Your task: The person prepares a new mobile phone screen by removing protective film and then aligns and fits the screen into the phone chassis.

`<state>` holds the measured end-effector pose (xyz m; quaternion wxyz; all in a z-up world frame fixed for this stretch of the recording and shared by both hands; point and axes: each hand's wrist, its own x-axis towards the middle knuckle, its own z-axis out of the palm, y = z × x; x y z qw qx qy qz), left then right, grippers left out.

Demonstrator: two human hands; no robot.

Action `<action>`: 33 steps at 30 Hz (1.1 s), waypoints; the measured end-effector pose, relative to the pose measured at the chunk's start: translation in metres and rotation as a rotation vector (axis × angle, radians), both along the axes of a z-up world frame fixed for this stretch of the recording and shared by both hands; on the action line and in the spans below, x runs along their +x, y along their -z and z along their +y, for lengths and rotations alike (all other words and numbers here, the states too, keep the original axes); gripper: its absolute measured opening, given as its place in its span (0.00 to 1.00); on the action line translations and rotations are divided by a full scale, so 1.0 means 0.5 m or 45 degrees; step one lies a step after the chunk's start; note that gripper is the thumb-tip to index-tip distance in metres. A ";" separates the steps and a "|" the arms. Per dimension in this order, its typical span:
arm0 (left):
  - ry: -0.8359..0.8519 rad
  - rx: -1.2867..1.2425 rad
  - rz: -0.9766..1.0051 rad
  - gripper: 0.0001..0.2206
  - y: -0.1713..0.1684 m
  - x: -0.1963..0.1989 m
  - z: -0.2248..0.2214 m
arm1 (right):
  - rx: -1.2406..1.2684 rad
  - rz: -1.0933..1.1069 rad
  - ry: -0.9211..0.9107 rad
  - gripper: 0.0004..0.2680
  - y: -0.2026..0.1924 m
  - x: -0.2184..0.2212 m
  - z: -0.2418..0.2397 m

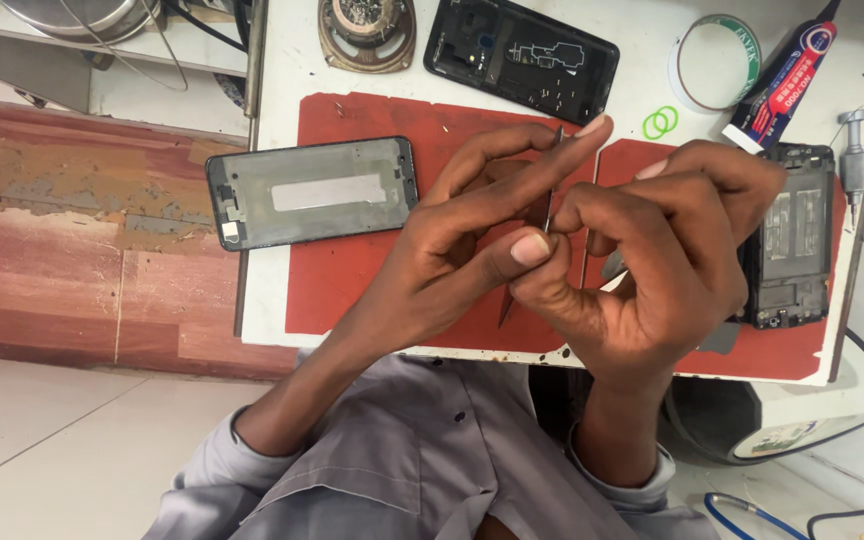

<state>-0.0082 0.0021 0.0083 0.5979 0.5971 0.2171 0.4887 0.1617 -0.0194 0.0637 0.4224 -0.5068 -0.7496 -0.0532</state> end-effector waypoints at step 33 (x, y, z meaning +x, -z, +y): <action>-0.014 0.079 0.128 0.18 -0.025 -0.011 0.005 | 0.091 -0.069 -0.039 0.17 -0.017 0.017 0.011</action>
